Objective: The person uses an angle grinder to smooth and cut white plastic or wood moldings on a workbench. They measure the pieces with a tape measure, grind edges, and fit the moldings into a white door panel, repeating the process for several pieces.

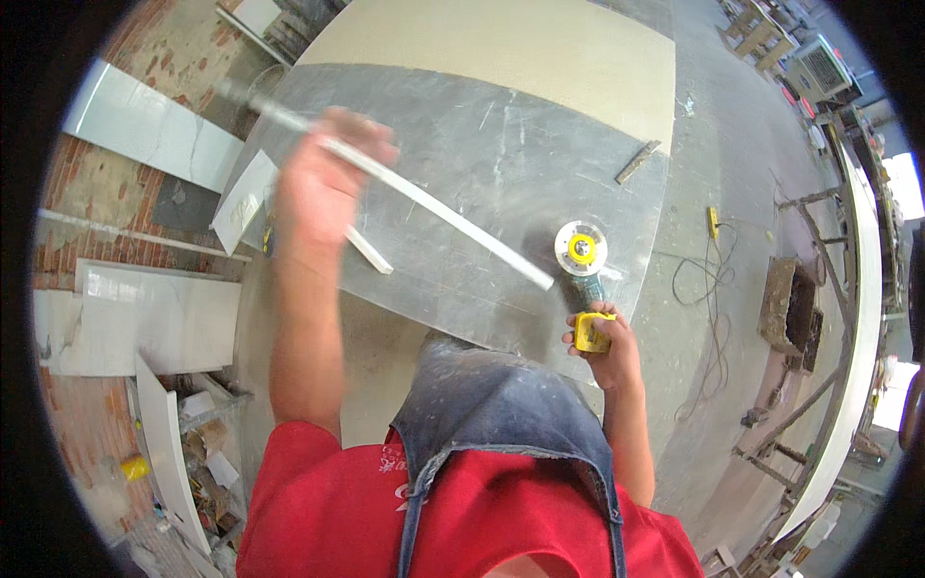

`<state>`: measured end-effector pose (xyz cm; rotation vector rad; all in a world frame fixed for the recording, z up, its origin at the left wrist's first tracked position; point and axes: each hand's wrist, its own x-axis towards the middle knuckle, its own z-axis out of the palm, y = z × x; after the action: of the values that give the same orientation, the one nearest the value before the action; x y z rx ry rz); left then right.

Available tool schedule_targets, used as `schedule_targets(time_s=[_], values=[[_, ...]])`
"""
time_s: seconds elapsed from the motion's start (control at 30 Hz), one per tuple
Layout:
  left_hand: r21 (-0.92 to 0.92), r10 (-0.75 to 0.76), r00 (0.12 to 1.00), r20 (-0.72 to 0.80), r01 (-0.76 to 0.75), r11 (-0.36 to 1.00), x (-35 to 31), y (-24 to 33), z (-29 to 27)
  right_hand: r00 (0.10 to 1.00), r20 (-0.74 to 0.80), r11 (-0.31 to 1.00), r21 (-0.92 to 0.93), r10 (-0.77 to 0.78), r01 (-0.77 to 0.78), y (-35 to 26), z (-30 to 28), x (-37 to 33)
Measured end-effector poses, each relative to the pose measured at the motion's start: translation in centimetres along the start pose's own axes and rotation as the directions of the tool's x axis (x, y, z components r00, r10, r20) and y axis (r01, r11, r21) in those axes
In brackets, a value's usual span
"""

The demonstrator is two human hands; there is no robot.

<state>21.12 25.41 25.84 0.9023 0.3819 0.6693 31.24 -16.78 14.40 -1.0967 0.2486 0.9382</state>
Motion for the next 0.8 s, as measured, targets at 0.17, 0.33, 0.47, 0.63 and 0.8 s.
schedule_targets(time_s=[0.17,0.33,0.47,0.63,0.8], values=[[-0.021,0.093,0.771,-0.63,-0.137,0.99,2.9,1.3,-8.6,0.998,-0.046,0.994,0.102,-0.031,0.036,1.1,-1.5,-1.6],[-0.204,-0.24,0.811,-0.533,0.152,0.967,-4.7,-10.7,-10.5,0.998,-0.065,0.997,0.074,-0.016,0.021,0.6,-1.1,-2.2],[-0.438,-0.445,0.688,-0.573,0.202,0.876,-9.2,-18.3,-7.5,0.999,-0.023,0.994,-0.103,0.032,-0.034,-0.7,0.9,-1.8],[-0.754,-0.634,0.584,-0.506,0.058,0.655,-10.1,-25.2,-7.7,0.994,0.072,0.991,-0.112,0.088,-0.079,-1.9,4.1,-1.3],[-0.834,-0.729,0.591,-0.345,0.164,0.528,-8.9,-26.7,-5.0,0.984,0.067,0.929,-0.345,0.165,-0.133,-2.5,5.8,-1.4]])
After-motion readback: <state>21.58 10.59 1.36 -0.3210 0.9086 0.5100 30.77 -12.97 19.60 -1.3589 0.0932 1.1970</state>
